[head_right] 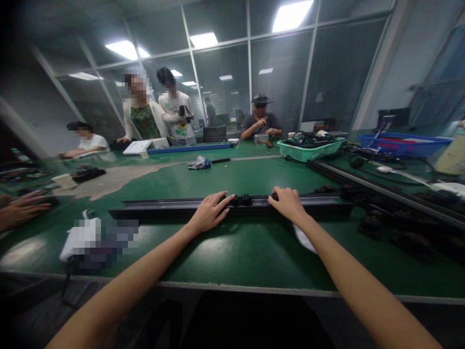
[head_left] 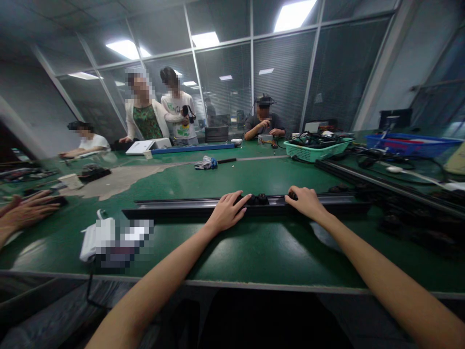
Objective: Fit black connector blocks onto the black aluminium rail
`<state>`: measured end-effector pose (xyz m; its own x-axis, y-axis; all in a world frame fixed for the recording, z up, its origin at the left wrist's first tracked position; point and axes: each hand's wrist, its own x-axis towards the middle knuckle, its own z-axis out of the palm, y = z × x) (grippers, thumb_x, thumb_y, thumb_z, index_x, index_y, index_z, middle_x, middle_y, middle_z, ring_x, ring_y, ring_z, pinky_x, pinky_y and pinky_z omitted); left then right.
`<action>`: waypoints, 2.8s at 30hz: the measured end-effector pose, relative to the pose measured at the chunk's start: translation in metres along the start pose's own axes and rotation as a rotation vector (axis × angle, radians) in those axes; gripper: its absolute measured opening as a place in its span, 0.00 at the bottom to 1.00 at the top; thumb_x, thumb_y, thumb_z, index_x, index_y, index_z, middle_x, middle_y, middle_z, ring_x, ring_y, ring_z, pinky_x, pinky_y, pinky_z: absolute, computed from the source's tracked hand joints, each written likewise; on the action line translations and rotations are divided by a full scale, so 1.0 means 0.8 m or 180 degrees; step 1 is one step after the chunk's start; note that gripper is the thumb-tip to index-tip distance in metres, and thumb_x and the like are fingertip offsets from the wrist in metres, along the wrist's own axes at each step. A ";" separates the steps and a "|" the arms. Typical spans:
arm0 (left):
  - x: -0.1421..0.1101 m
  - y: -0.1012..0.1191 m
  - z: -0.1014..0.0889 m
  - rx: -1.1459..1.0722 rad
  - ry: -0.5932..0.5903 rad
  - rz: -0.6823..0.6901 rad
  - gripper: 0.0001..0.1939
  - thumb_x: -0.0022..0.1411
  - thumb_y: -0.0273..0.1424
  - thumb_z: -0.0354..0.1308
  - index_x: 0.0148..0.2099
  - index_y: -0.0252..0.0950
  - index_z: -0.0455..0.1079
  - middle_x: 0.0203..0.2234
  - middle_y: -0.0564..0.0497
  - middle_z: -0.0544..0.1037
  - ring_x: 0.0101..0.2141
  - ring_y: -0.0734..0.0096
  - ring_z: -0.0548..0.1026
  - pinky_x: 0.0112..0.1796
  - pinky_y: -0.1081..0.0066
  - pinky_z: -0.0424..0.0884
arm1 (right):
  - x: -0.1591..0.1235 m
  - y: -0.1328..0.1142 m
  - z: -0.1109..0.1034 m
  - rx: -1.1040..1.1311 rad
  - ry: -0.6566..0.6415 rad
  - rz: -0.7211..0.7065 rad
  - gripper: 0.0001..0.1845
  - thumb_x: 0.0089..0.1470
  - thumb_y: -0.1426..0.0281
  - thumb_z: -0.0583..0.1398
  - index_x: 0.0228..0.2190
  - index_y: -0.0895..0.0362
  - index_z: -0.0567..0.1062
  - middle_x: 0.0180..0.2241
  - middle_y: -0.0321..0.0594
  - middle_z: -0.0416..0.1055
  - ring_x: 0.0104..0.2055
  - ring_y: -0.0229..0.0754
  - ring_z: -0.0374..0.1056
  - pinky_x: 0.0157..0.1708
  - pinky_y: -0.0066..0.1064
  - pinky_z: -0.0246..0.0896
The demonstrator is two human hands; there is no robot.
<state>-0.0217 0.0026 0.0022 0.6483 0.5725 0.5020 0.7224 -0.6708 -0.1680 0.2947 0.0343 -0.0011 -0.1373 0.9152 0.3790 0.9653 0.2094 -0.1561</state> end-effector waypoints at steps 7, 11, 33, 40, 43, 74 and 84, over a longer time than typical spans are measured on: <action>0.000 0.000 0.001 -0.0013 0.0002 -0.0002 0.26 0.72 0.39 0.43 0.70 0.42 0.53 0.61 0.42 0.63 0.58 0.57 0.65 0.58 0.56 0.62 | -0.001 0.002 -0.002 0.0068 0.0002 -0.0069 0.16 0.59 0.58 0.52 0.36 0.55 0.73 0.36 0.45 0.77 0.40 0.50 0.69 0.38 0.36 0.49; 0.000 0.000 0.001 -0.0032 0.0024 -0.0008 0.26 0.72 0.39 0.43 0.70 0.42 0.54 0.61 0.42 0.63 0.58 0.57 0.65 0.58 0.55 0.62 | -0.002 0.002 -0.003 0.0040 0.0015 -0.0075 0.16 0.59 0.58 0.52 0.37 0.55 0.74 0.36 0.45 0.77 0.40 0.50 0.69 0.38 0.36 0.49; -0.002 0.001 0.001 0.0030 0.0005 -0.0004 0.26 0.72 0.39 0.43 0.69 0.42 0.54 0.61 0.42 0.63 0.58 0.57 0.65 0.58 0.56 0.62 | -0.001 0.012 -0.002 -0.0110 -0.0039 0.0015 0.18 0.58 0.56 0.52 0.35 0.55 0.74 0.34 0.46 0.76 0.40 0.51 0.69 0.37 0.36 0.49; -0.004 0.001 0.001 0.0062 0.0006 -0.0012 0.26 0.72 0.39 0.43 0.70 0.43 0.53 0.61 0.42 0.63 0.58 0.57 0.65 0.58 0.56 0.61 | -0.001 0.014 -0.002 -0.0112 -0.0076 0.0036 0.17 0.57 0.56 0.52 0.35 0.54 0.74 0.34 0.45 0.76 0.40 0.51 0.69 0.38 0.36 0.50; -0.004 0.000 0.001 0.0073 -0.0008 -0.0002 0.26 0.72 0.39 0.43 0.70 0.42 0.53 0.61 0.42 0.63 0.58 0.57 0.65 0.58 0.56 0.61 | -0.002 0.013 -0.003 -0.0120 -0.0079 0.0048 0.17 0.57 0.56 0.52 0.35 0.55 0.74 0.34 0.46 0.76 0.40 0.51 0.69 0.38 0.36 0.50; 0.000 0.000 0.002 0.0025 -0.0004 0.0017 0.26 0.72 0.38 0.43 0.70 0.42 0.53 0.60 0.42 0.63 0.58 0.57 0.64 0.59 0.56 0.61 | 0.001 0.024 -0.005 -0.0216 -0.0073 0.0108 0.17 0.57 0.56 0.53 0.35 0.54 0.73 0.33 0.46 0.76 0.39 0.51 0.69 0.38 0.36 0.51; 0.000 0.000 0.001 0.0030 0.0021 0.0017 0.26 0.72 0.38 0.43 0.70 0.43 0.53 0.61 0.42 0.63 0.58 0.58 0.65 0.58 0.55 0.61 | 0.015 0.042 -0.010 0.0097 -0.0655 -0.0195 0.13 0.58 0.58 0.54 0.39 0.54 0.67 0.36 0.45 0.76 0.38 0.49 0.71 0.38 0.35 0.56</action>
<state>-0.0215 0.0029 0.0012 0.6505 0.5657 0.5068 0.7212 -0.6693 -0.1786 0.3270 0.0497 0.0054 -0.2411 0.9507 0.1948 0.9470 0.2744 -0.1671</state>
